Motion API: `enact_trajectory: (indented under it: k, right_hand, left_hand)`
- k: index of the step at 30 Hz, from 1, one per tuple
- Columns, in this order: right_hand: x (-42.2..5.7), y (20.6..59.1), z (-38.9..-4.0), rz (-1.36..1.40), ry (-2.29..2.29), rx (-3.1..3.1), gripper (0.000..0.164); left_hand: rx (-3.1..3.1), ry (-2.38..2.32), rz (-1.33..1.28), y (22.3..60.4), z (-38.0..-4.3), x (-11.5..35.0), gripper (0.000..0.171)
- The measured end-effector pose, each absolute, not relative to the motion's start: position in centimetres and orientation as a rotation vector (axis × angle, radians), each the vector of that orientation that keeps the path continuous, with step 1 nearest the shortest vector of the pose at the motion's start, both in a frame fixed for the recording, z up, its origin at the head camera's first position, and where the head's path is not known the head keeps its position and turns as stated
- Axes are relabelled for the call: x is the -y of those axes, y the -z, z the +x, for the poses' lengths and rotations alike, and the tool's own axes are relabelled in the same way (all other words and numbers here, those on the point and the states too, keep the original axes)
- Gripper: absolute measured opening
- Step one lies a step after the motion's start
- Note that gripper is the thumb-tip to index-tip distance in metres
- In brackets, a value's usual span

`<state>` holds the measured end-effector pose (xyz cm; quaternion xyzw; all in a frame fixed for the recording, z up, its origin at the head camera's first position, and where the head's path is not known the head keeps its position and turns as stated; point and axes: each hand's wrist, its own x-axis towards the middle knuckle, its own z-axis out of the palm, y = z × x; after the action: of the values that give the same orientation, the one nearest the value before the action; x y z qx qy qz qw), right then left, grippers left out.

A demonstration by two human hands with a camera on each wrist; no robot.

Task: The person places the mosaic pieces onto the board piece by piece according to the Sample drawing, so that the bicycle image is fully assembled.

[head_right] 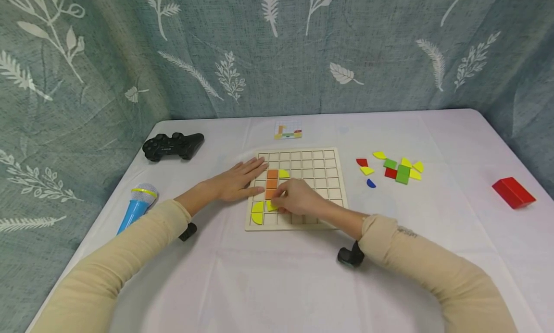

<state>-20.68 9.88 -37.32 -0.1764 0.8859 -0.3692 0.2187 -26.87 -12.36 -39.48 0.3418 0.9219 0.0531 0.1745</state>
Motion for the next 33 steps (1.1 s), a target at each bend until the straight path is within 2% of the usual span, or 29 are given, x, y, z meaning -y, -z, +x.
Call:
enact_trajectory:
  k: [21, 27, 33]
  right_hand:
    - [-10.4, 37.2, -21.0, -0.443, 0.976, -2.392, 0.025]
    - [-11.9, 37.1, -21.7, -0.419, 1.037, -2.239, 0.026]
    - [-14.6, 37.1, -22.3, -0.391, 1.168, -2.044, 0.035]
  left_hand:
    - [-2.606, -0.157, 0.972, 39.2, -26.8, 12.2, 0.074]
    - [-2.603, -0.151, 0.965, 39.1, -26.8, 12.2, 0.074]
    - [-2.606, -0.149, 0.956, 39.2, -26.8, 12.2, 0.075]
